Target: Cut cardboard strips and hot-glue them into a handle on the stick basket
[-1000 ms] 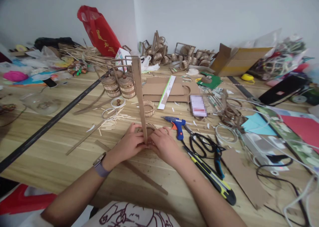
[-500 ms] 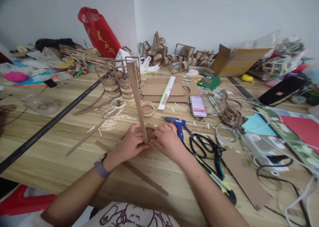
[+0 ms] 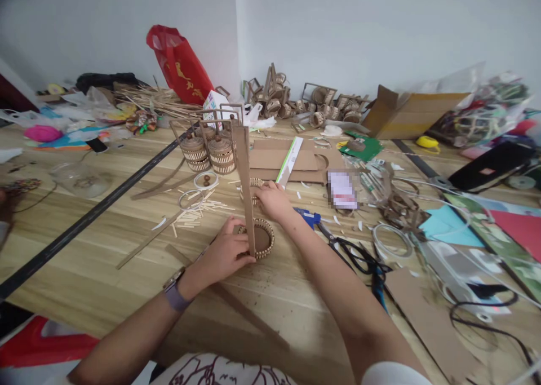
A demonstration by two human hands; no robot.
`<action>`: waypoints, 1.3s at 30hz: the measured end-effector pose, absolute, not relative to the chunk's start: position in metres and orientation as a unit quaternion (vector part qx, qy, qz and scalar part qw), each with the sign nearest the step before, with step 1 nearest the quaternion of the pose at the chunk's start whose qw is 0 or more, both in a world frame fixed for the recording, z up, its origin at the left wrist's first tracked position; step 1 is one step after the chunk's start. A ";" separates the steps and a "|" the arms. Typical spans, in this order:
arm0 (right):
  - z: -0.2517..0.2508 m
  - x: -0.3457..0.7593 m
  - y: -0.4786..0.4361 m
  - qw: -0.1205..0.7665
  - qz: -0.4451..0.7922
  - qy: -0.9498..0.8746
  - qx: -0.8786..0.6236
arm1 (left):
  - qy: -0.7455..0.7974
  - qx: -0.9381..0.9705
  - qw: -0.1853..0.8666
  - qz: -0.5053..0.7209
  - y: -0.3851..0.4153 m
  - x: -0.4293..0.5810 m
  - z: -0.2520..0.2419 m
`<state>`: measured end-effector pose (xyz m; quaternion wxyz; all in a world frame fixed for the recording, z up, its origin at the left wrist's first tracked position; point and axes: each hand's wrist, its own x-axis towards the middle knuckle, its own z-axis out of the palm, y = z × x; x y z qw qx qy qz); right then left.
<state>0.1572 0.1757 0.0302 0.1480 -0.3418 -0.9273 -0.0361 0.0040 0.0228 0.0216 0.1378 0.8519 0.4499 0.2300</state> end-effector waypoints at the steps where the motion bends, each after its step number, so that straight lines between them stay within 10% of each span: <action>1: 0.032 0.157 0.175 0.150 -0.039 -0.925 -0.348 | 0.451 0.853 0.135 0.227 0.023 0.004 0.020; 14: 0.087 0.217 0.080 0.194 0.006 -0.935 -0.295 | 0.467 0.709 -0.005 0.528 0.009 -0.017 0.055; 39: 0.069 0.216 0.061 0.159 0.058 -0.947 -0.272 | 0.461 0.735 0.030 0.496 0.020 -0.008 0.038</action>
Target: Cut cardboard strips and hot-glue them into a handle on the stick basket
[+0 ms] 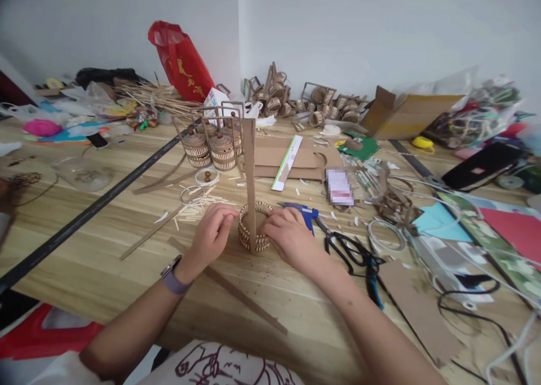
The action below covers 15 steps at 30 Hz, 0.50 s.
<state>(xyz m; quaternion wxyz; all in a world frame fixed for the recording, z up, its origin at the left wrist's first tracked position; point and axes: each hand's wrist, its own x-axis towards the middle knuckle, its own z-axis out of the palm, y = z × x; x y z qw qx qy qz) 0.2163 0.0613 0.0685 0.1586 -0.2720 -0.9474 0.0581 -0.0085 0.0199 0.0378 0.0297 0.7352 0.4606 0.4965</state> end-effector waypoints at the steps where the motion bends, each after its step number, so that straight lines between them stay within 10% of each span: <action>1: 0.068 0.216 0.062 0.157 0.063 -0.948 -0.270 | 0.463 0.736 0.031 0.494 0.020 -0.008 0.038; 15: 0.067 0.214 0.062 0.153 0.062 -0.952 -0.259 | 0.434 0.761 0.084 0.474 0.025 -0.012 0.035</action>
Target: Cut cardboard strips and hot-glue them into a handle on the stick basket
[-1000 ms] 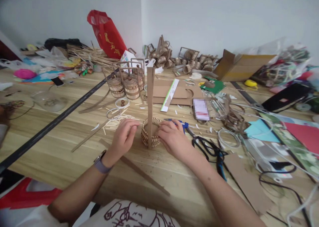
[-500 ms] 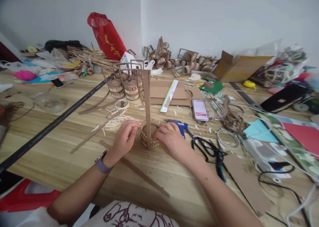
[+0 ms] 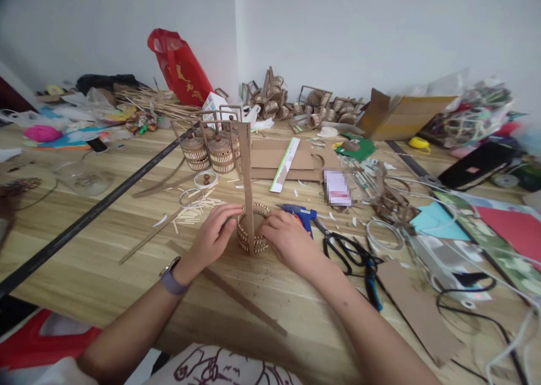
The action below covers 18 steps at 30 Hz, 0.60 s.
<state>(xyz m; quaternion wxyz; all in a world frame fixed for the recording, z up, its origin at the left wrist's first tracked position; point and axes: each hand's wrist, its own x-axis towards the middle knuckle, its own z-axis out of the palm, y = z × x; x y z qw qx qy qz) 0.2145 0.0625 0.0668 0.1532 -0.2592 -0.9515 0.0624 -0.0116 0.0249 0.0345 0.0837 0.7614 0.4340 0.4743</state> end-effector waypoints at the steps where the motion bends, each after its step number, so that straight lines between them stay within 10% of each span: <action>1: 0.067 0.214 0.062 0.152 0.063 -0.951 -0.260 | 0.435 0.762 0.086 0.473 0.025 -0.011 0.034; 9: 0.064 0.215 0.063 0.180 0.069 -0.948 -0.255 | 0.437 0.738 0.148 0.493 0.022 -0.012 0.045; 18: 0.075 0.214 0.057 0.179 0.090 -0.944 -0.260 | 0.174 0.617 0.653 0.403 0.036 -0.007 0.078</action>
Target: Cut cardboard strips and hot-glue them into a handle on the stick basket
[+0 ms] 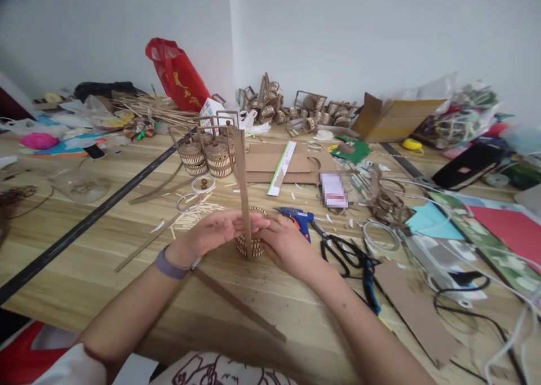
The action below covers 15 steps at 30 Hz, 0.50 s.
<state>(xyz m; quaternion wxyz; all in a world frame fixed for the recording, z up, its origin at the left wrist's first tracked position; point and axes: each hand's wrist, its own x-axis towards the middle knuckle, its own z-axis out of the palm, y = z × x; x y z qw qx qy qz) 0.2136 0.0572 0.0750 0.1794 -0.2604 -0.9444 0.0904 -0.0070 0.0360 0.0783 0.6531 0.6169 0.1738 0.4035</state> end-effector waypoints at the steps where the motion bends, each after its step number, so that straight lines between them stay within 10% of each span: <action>1: 0.074 0.214 0.057 0.180 0.092 -0.943 -0.266 | 0.166 0.613 0.671 0.383 0.038 -0.006 0.080; 15: 0.066 0.216 0.058 0.229 0.129 -0.925 -0.274 | 0.151 0.650 0.680 0.305 0.051 -0.007 0.086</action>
